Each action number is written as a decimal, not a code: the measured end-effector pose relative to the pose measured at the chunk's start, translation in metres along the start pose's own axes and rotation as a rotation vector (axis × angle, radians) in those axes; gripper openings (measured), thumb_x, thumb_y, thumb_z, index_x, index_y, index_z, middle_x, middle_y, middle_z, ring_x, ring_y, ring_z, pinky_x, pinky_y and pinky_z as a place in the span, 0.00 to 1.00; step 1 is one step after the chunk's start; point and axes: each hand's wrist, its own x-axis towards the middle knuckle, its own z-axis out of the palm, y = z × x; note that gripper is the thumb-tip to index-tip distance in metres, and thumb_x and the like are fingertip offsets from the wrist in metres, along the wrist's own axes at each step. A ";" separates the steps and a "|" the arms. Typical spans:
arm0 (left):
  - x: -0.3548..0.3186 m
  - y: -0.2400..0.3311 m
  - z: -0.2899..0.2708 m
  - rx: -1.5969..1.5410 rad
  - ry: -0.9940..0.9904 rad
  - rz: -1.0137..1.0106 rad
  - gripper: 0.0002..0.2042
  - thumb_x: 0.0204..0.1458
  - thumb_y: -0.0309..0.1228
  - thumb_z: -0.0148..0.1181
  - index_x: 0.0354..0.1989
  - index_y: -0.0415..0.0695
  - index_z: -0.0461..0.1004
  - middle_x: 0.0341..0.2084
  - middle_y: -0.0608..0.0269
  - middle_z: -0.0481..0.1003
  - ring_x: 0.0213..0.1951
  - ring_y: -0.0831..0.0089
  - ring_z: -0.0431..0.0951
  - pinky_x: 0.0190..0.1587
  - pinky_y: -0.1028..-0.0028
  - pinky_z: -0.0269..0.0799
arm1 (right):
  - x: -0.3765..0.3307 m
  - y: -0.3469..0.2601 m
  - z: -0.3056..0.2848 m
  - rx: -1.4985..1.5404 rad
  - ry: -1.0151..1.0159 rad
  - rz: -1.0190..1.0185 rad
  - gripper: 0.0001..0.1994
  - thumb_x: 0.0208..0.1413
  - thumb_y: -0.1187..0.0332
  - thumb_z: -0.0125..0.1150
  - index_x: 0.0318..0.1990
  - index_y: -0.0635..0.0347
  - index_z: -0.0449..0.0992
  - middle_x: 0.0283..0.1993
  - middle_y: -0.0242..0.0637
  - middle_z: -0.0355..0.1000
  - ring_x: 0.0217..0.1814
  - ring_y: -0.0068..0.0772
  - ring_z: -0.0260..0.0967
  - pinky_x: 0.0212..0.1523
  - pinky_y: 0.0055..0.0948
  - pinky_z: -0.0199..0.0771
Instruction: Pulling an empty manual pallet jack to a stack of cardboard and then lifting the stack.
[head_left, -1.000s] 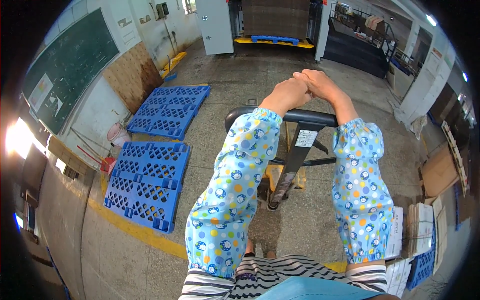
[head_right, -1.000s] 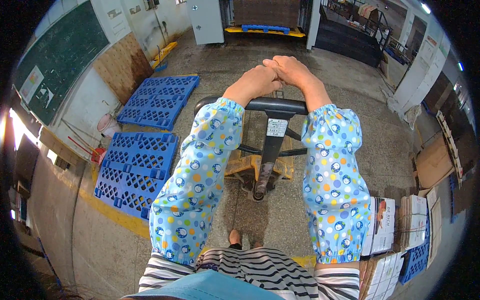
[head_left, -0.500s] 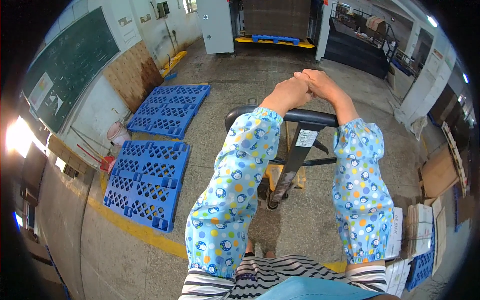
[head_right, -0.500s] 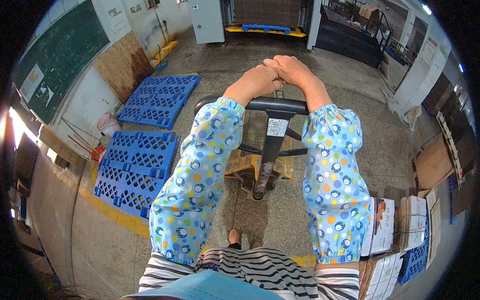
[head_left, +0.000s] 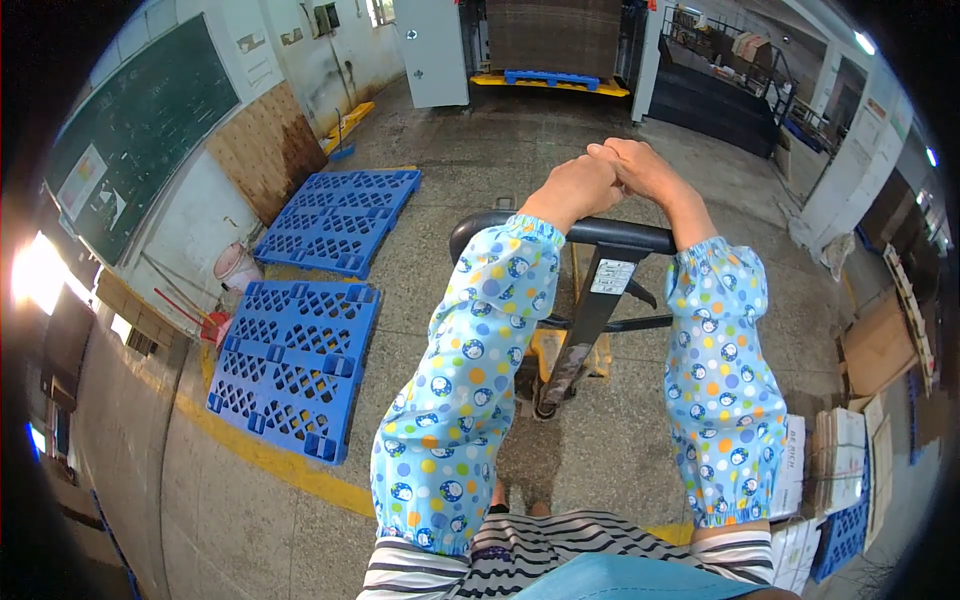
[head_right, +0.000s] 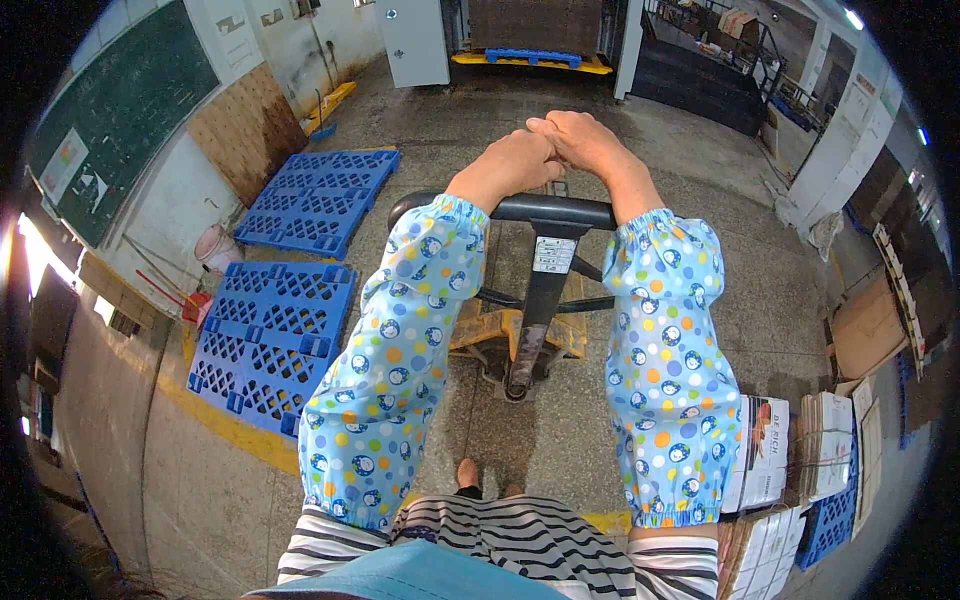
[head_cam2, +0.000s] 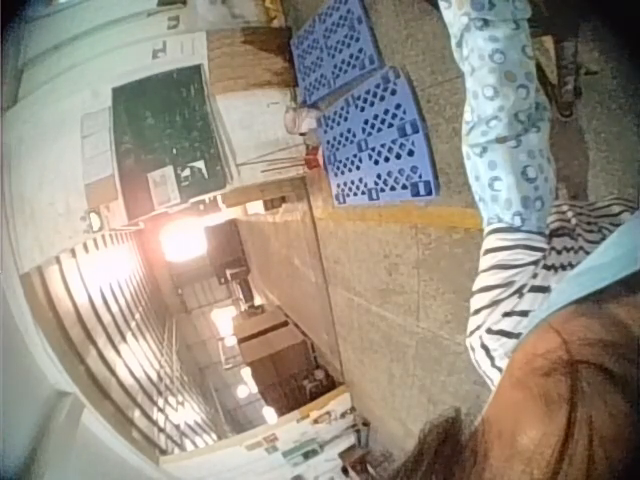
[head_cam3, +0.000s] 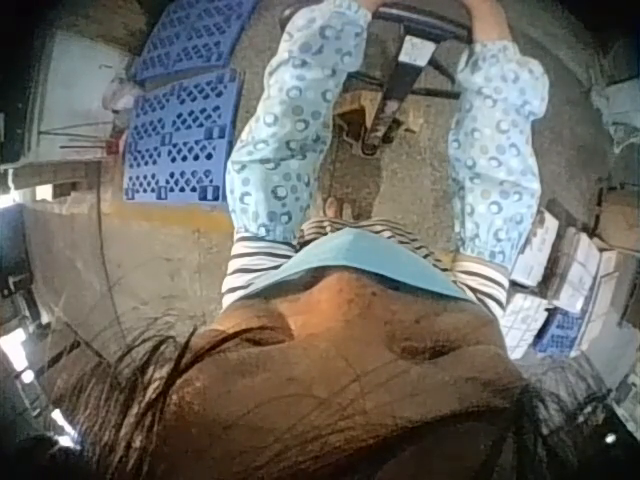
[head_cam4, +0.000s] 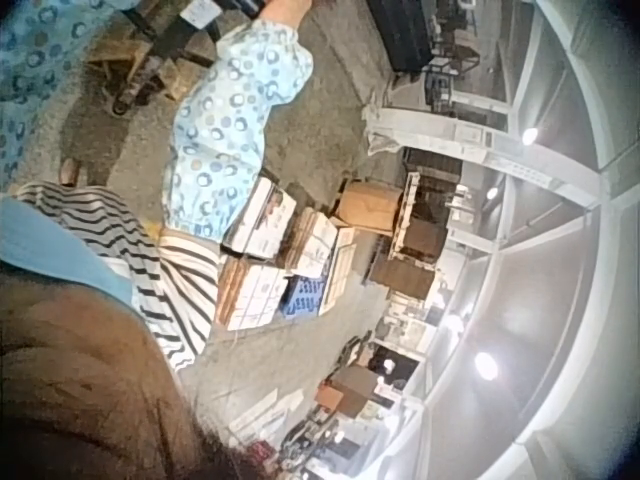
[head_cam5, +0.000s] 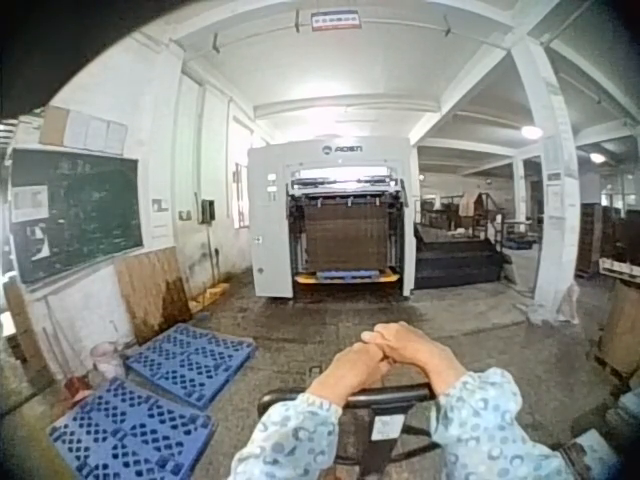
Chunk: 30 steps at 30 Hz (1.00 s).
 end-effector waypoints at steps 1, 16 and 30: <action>0.001 0.000 0.001 0.007 -0.003 0.001 0.13 0.45 0.38 0.55 0.35 0.42 0.76 0.33 0.48 0.75 0.38 0.55 0.75 0.42 0.61 0.70 | 0.000 0.000 0.000 -0.002 -0.001 0.007 0.27 0.56 0.44 0.40 0.26 0.62 0.71 0.26 0.45 0.71 0.28 0.42 0.67 0.32 0.37 0.64; 0.002 0.000 0.001 -0.008 -0.017 -0.006 0.14 0.46 0.38 0.55 0.36 0.42 0.76 0.34 0.49 0.75 0.39 0.55 0.75 0.42 0.61 0.70 | -0.001 -0.001 -0.002 -0.043 -0.001 0.017 0.26 0.56 0.45 0.40 0.27 0.61 0.71 0.27 0.44 0.70 0.29 0.42 0.67 0.32 0.38 0.64; 0.001 0.001 0.001 -0.040 -0.031 -0.037 0.14 0.45 0.38 0.55 0.35 0.42 0.76 0.34 0.50 0.75 0.39 0.55 0.75 0.43 0.61 0.69 | -0.001 0.000 0.000 0.016 -0.011 0.043 0.26 0.57 0.46 0.41 0.26 0.62 0.70 0.25 0.45 0.69 0.27 0.42 0.67 0.30 0.37 0.64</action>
